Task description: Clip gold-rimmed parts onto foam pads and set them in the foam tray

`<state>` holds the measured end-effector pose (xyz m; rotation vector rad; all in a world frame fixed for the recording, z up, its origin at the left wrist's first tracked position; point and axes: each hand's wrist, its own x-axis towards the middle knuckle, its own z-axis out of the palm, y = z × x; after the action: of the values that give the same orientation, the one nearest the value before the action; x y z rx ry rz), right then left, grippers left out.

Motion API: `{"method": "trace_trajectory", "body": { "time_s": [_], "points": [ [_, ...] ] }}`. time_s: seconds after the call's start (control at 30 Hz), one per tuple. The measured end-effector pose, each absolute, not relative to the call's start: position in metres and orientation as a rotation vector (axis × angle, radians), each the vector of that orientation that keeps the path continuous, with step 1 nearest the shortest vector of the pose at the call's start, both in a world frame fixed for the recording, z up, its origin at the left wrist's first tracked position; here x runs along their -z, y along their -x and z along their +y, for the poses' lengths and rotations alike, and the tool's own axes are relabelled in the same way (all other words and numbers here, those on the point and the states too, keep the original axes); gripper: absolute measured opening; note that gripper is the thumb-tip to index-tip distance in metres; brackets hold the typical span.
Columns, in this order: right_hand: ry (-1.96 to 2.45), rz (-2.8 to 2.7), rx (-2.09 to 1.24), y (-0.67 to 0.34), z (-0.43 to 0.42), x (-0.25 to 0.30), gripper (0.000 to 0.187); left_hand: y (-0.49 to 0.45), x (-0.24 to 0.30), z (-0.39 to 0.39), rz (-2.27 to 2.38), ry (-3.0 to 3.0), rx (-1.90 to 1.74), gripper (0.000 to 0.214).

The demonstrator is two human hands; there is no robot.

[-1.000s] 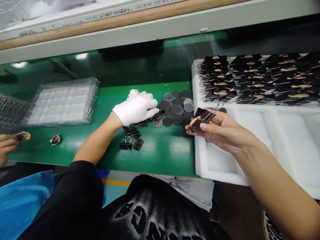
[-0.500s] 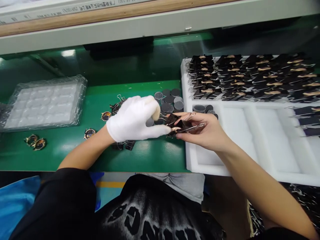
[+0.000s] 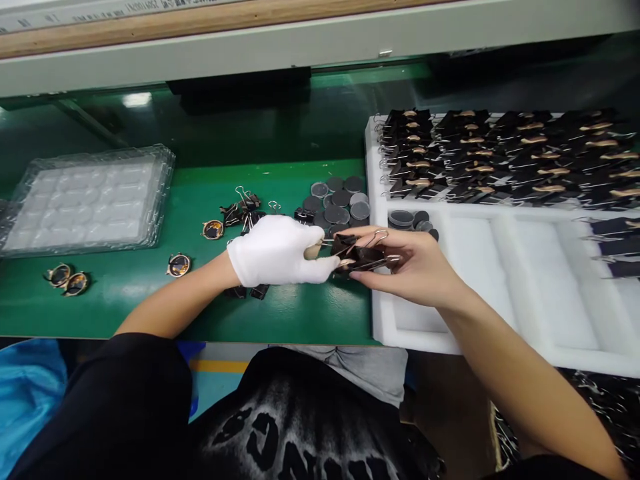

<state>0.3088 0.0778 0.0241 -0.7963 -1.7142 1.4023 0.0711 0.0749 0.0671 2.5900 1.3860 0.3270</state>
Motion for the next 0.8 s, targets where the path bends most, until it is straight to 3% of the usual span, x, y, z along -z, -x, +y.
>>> {"method": "trace_trajectory", "body": {
  "time_s": [0.23, 0.47, 0.8],
  "points": [
    [0.915, -0.940, -1.566, -0.303, 0.088, -0.023, 0.037, -0.073, -0.067, 0.076, 1.286, -2.229, -0.604, 0.044],
    [0.913, -0.944, -1.636, -0.293, 0.086, -0.021, 0.047, -0.076, -0.062, 0.072, 1.253, -2.037, -0.541, 0.043],
    [0.921, -0.902, -1.636, -0.286, 0.082, -0.011, 0.049, -0.078, -0.059, 0.074, 1.319, -2.069, -0.491, 0.043]
  ]
}}
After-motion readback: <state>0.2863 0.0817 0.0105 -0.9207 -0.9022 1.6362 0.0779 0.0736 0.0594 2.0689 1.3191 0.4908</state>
